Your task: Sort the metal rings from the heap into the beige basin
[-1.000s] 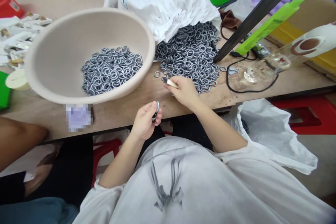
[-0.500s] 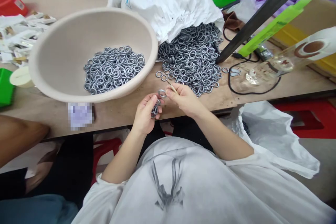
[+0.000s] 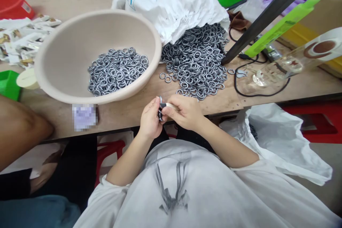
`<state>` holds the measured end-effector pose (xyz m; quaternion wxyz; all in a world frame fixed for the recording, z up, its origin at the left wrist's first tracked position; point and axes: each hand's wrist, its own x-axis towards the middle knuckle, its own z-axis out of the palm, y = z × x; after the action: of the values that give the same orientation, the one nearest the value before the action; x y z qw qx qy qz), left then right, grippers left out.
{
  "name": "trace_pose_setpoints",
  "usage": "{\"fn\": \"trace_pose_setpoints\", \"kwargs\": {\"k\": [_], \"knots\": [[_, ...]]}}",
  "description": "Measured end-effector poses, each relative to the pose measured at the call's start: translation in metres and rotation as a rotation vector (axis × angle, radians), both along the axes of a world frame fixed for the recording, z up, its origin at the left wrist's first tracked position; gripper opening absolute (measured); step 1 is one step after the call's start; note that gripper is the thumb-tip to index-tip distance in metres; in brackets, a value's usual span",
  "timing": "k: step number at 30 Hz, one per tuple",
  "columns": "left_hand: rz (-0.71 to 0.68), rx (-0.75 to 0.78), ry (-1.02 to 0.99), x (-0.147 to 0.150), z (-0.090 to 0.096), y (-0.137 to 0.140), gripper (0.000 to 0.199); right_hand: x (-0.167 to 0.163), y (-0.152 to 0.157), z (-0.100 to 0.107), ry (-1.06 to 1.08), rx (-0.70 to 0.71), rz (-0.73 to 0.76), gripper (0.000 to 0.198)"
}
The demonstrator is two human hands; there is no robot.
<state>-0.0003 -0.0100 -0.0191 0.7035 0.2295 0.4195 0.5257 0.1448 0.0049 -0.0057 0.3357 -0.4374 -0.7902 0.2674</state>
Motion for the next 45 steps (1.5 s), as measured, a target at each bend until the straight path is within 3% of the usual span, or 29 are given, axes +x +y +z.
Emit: {"fn": "trace_pose_setpoints", "kwargs": {"k": [5, 10, 15, 20, 24, 28, 32, 36, 42, 45], "knots": [[-0.014, -0.007, -0.011, 0.002, 0.000, -0.001, 0.042, -0.005, -0.006, 0.002, -0.155, 0.093, -0.005, 0.050], [-0.098, 0.017, 0.006, -0.003, 0.002, -0.005, 0.042, -0.003, -0.001, -0.002, -0.129, 0.045, 0.003, 0.051], [-0.290, 0.063, 0.008, -0.007, -0.001, -0.017, 0.047, 0.013, 0.032, -0.009, -0.200, -0.077, -0.326, 0.051], [-0.158, 0.031, 0.077, -0.013, -0.006, -0.011, 0.035, 0.004, 0.072, -0.009, -0.560, -0.001, -0.321, 0.030], [-0.124, 0.033, 0.085, -0.021, -0.008, -0.003, 0.030, -0.009, 0.089, -0.011, -0.697, 0.000, -0.264, 0.024], [-0.035, 0.031, 0.086, -0.026, -0.011, 0.002, 0.026, -0.002, 0.077, -0.007, -0.428, -0.060, -0.195, 0.018], [0.058, 0.150, 0.275, -0.026, -0.014, 0.006, 0.031, 0.007, 0.045, 0.002, 0.037, -0.362, 0.034, 0.032], [-0.018, 0.324, 0.485, -0.019, -0.014, 0.005, 0.031, 0.002, 0.022, 0.003, 0.292, -0.541, 0.071, 0.047], [-0.068, 0.187, 0.196, -0.007, -0.011, -0.002, 0.041, -0.010, 0.007, -0.004, 0.438, -0.356, -0.006, 0.043], [-0.094, 0.091, 0.074, -0.003, -0.006, -0.004, 0.043, -0.011, 0.009, -0.008, 0.475, -0.378, 0.034, 0.042]]}}
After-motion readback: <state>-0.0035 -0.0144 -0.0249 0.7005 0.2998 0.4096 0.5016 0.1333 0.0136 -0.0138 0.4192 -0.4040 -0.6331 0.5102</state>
